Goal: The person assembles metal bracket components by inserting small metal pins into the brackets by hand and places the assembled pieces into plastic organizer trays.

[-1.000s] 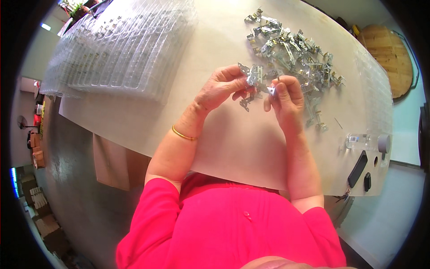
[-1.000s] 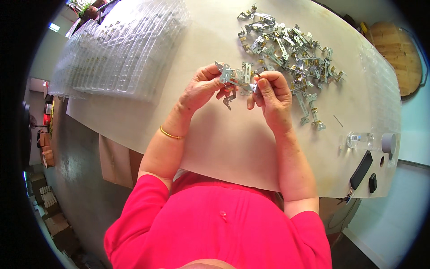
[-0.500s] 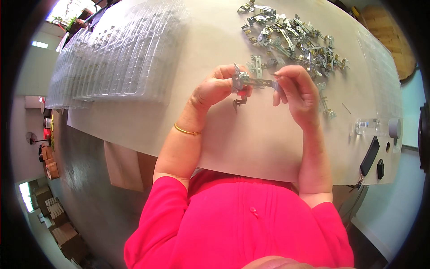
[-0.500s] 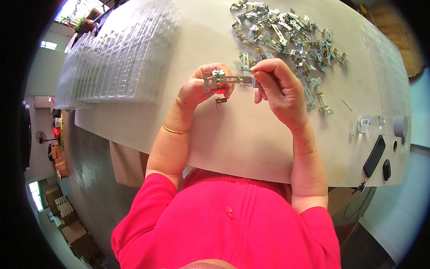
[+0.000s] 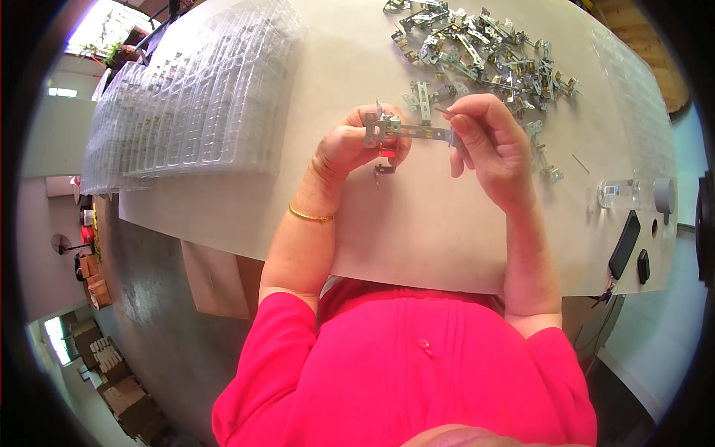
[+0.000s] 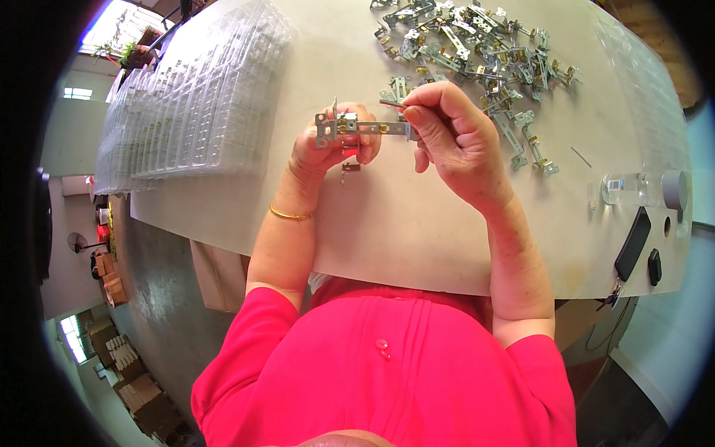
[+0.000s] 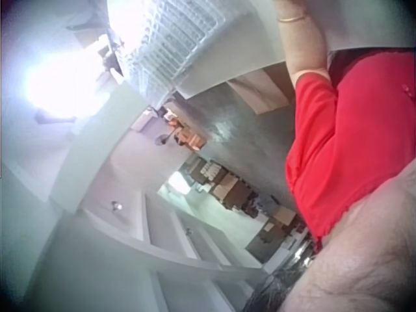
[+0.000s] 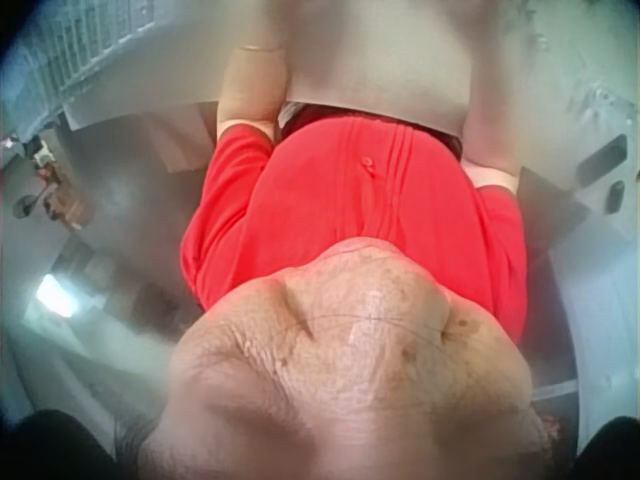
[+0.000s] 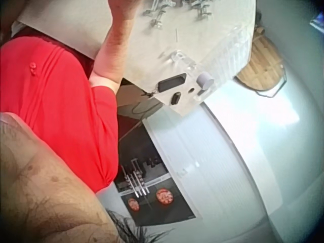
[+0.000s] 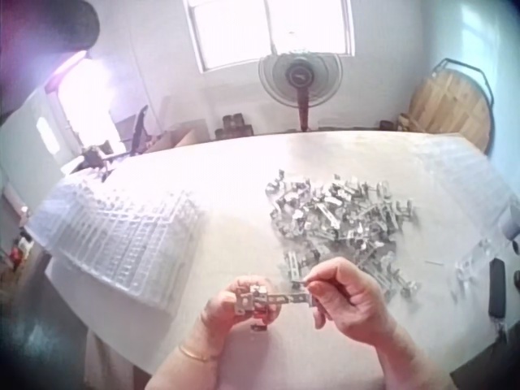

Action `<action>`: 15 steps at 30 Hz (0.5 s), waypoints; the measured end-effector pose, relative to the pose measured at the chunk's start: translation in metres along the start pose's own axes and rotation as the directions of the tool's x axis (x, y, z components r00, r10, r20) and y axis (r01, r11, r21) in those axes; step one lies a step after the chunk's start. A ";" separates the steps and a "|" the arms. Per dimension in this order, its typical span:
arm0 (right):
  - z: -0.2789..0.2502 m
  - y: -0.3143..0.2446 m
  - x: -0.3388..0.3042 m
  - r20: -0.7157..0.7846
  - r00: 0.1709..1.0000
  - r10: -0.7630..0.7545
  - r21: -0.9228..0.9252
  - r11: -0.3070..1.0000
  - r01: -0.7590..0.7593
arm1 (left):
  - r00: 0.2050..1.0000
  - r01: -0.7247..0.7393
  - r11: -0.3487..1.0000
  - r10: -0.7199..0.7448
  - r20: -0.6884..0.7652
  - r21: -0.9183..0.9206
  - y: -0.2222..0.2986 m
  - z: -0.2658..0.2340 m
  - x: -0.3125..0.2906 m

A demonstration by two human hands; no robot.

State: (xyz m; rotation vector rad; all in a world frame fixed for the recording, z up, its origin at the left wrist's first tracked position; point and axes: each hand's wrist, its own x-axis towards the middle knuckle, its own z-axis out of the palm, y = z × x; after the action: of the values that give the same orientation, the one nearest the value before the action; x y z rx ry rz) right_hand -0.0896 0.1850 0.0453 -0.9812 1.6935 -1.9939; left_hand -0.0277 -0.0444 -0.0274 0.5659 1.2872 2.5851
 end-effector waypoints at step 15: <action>-0.009 0.031 0.005 -0.048 0.984 0.170 0.409 0.902 -0.136 | 0.974 0.035 0.994 -0.057 -0.218 -0.105 0.014 0.032 0.005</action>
State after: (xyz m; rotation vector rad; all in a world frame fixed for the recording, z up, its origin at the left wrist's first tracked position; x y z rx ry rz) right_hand -0.1047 0.1809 0.0170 -0.6072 1.2691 -2.1794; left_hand -0.0192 -0.0279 0.0020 0.2324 1.2058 2.7163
